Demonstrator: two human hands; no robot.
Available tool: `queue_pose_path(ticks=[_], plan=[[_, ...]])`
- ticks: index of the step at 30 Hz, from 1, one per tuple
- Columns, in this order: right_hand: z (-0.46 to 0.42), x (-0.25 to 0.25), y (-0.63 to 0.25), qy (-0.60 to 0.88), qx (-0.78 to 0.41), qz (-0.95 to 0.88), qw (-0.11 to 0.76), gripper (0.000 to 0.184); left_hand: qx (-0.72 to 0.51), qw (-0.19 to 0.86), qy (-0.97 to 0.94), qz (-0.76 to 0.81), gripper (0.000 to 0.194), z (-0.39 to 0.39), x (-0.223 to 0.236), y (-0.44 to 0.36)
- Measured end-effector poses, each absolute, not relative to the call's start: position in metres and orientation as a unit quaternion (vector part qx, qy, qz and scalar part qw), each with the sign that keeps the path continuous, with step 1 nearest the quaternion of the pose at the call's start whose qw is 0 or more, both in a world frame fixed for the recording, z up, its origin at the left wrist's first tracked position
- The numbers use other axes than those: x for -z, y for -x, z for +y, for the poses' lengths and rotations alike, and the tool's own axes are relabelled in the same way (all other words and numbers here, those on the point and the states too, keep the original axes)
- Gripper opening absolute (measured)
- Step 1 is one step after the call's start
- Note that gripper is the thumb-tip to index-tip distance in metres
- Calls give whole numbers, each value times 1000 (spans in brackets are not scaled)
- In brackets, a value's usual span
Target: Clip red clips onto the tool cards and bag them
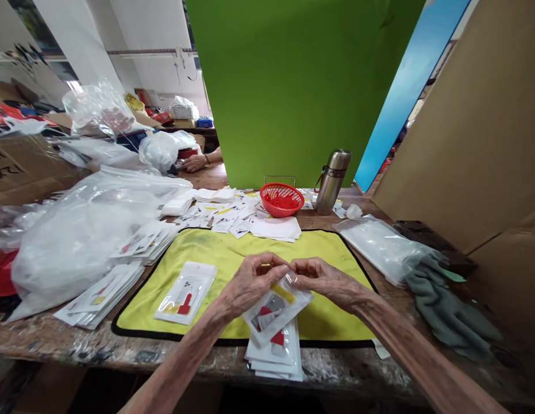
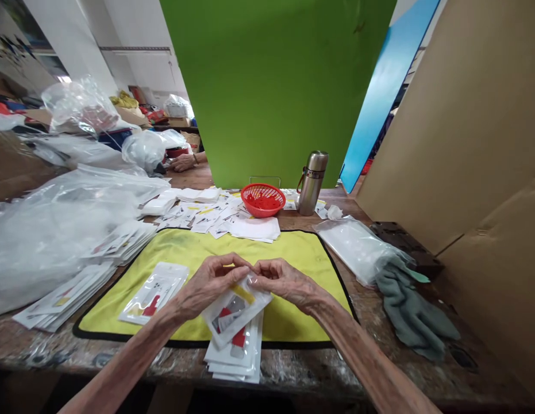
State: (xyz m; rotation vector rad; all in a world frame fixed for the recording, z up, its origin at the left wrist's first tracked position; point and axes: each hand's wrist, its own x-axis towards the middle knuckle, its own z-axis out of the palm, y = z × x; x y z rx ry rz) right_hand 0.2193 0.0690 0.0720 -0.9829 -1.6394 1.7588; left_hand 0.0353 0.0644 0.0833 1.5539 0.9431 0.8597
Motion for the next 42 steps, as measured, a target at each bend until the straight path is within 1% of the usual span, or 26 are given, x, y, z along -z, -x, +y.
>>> queue_pose_path(ticks=[4,9,15,19,22,26,28,30,31,33,36,40,42], plan=[[67,-73,-213,356,-655,-611,266,43,-385,510,-649,413,22,66,-82,-38],[67,-82,-215,391,-609,-621,302,40,-409,516,-638,398,24,68,-87,-35],[64,-80,-211,366,-656,-601,273,37,-391,517,-655,389,18,66,-85,-41],[64,-78,-214,354,-680,-588,258,34,-394,491,-667,398,18,66,-81,-43],[65,-81,-216,368,-668,-600,241,33,-400,492,-666,394,20,68,-83,-43],[67,-84,-217,389,-638,-623,233,37,-368,516,-660,403,23,67,-89,-40],[68,-84,-219,380,-645,-627,216,37,-329,556,-654,393,26,66,-93,-37],[70,-84,-223,372,-658,-620,211,37,-325,591,-630,386,27,64,-93,-35],[71,-83,-225,373,-662,-610,225,37,-343,603,-608,387,28,64,-93,-34],[72,-81,-227,381,-657,-582,291,39,-395,612,-558,398,31,64,-89,-34],[68,-78,-225,402,-616,-564,375,41,-449,613,-502,412,33,64,-82,-38],[57,-75,-214,429,-568,-593,376,34,-437,655,-483,383,31,61,-79,-42],[52,-74,-209,435,-562,-591,381,33,-438,673,-470,368,31,59,-79,-43]])
